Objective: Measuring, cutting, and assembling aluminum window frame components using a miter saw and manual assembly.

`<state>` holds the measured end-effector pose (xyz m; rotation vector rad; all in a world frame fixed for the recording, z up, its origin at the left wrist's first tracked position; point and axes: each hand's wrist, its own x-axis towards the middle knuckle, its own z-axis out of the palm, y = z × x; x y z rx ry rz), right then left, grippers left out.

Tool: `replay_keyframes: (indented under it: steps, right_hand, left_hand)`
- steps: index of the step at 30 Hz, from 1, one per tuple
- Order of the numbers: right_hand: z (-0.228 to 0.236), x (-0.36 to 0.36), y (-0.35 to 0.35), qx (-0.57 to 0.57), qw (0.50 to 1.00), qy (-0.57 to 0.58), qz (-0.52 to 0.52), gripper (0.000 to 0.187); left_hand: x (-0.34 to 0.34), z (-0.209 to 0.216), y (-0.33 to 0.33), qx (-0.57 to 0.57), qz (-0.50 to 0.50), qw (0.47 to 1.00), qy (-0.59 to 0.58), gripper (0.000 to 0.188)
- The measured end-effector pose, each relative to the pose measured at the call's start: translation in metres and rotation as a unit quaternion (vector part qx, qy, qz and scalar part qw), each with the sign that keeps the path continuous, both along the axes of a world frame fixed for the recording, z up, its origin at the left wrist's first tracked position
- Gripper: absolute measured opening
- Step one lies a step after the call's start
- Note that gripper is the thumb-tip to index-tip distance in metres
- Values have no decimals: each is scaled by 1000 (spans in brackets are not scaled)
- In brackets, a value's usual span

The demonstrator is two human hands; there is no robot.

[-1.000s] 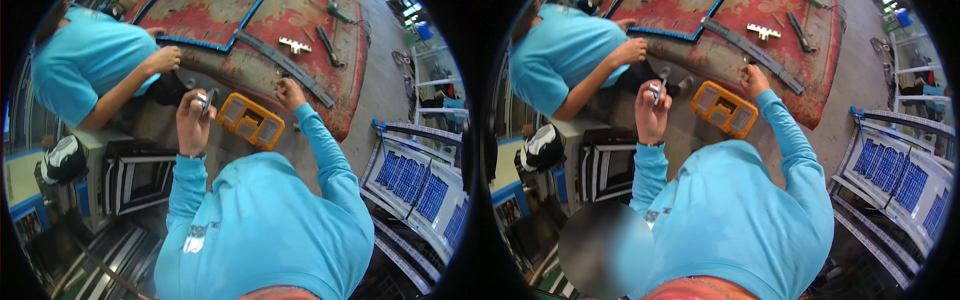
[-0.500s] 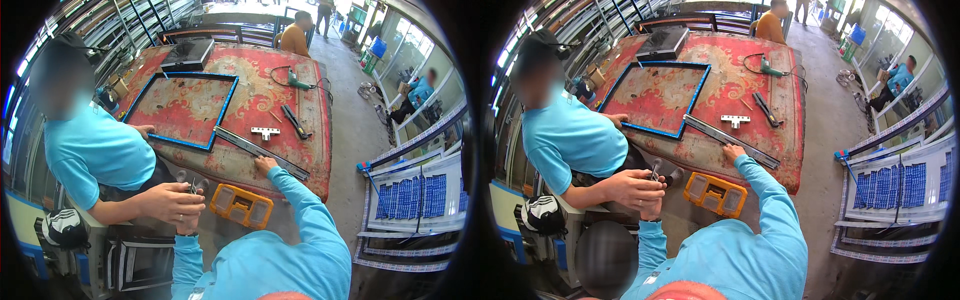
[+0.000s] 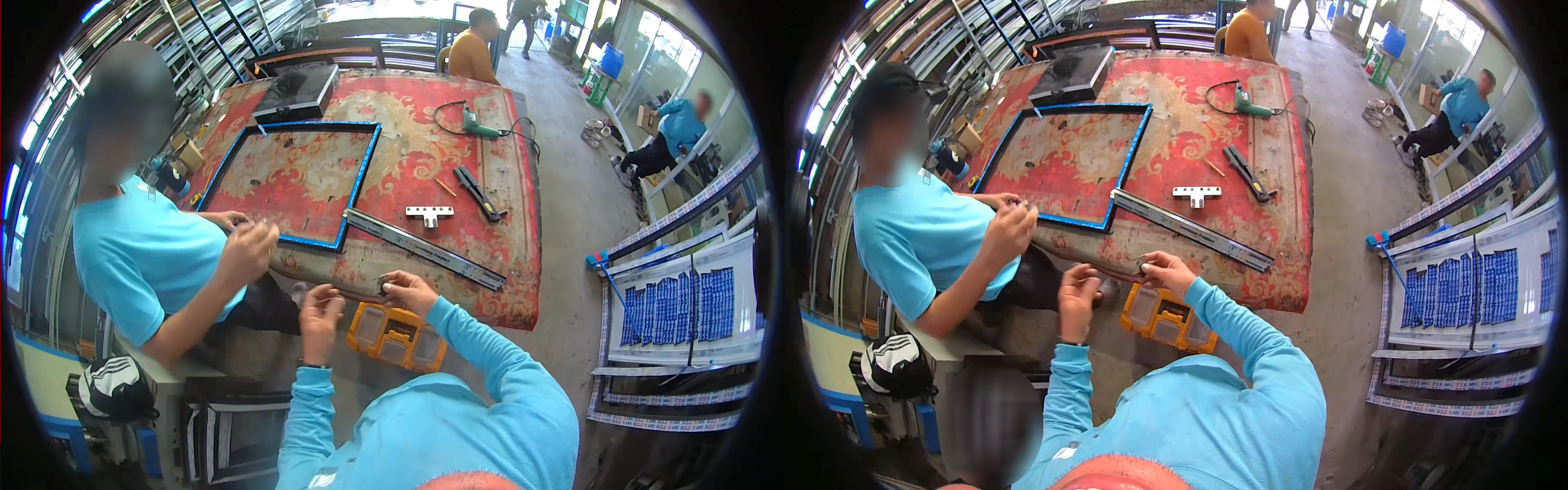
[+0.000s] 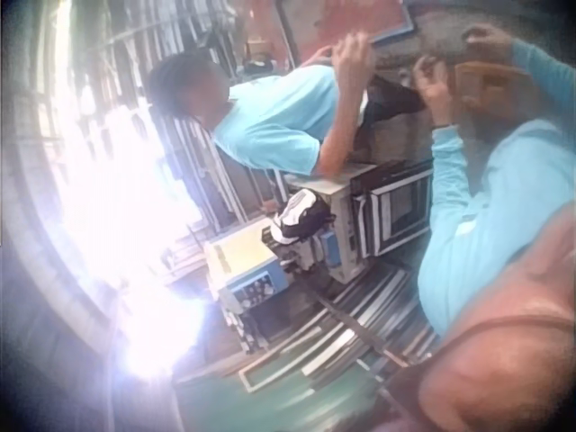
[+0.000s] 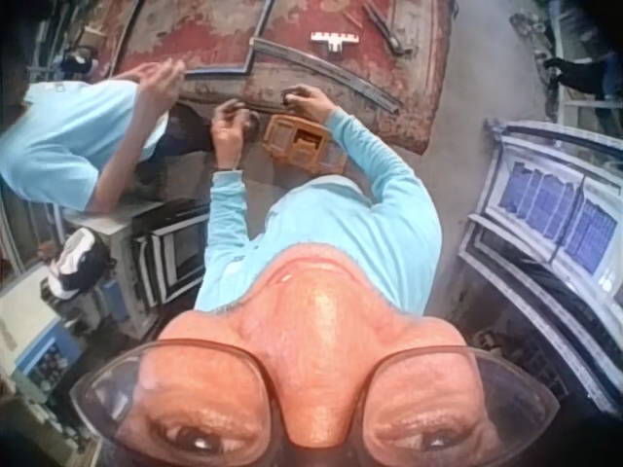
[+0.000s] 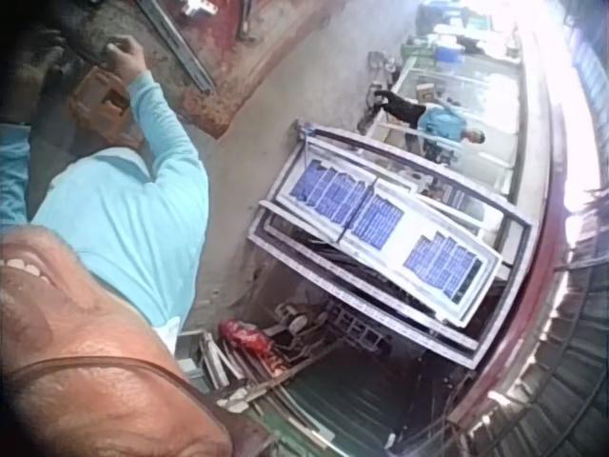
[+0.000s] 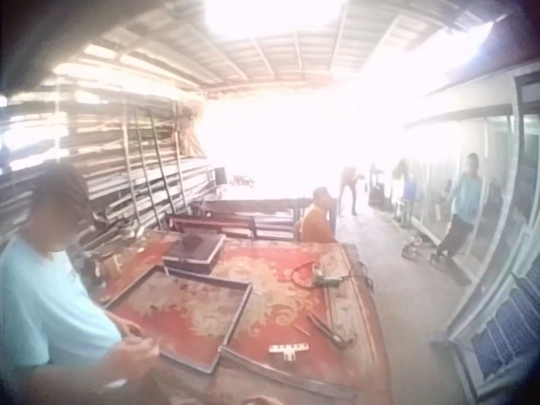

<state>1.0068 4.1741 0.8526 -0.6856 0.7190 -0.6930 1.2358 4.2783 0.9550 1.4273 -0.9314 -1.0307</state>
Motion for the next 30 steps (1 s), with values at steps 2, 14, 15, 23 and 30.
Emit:
replay_keyframes:
  steps: [2,14,15,23,30]
  right_hand:
    - [5,8,23,34,996,-79,37,24]
    - [5,39,44,142,977,-134,88,28]
    - [5,44,44,112,986,-83,89,29]
    - [-28,30,28,-56,985,159,28,37]
    - [-86,10,-6,-270,841,460,-89,33]
  left_hand:
    - [-21,-19,-3,-74,-75,992,-68,56]
    - [-11,-44,13,-57,-60,982,-170,37]
    - [-3,-47,12,-53,-42,986,-154,38]
    - [78,-61,-36,-64,50,997,0,36]
    - [140,-71,-101,-68,52,995,51,33]
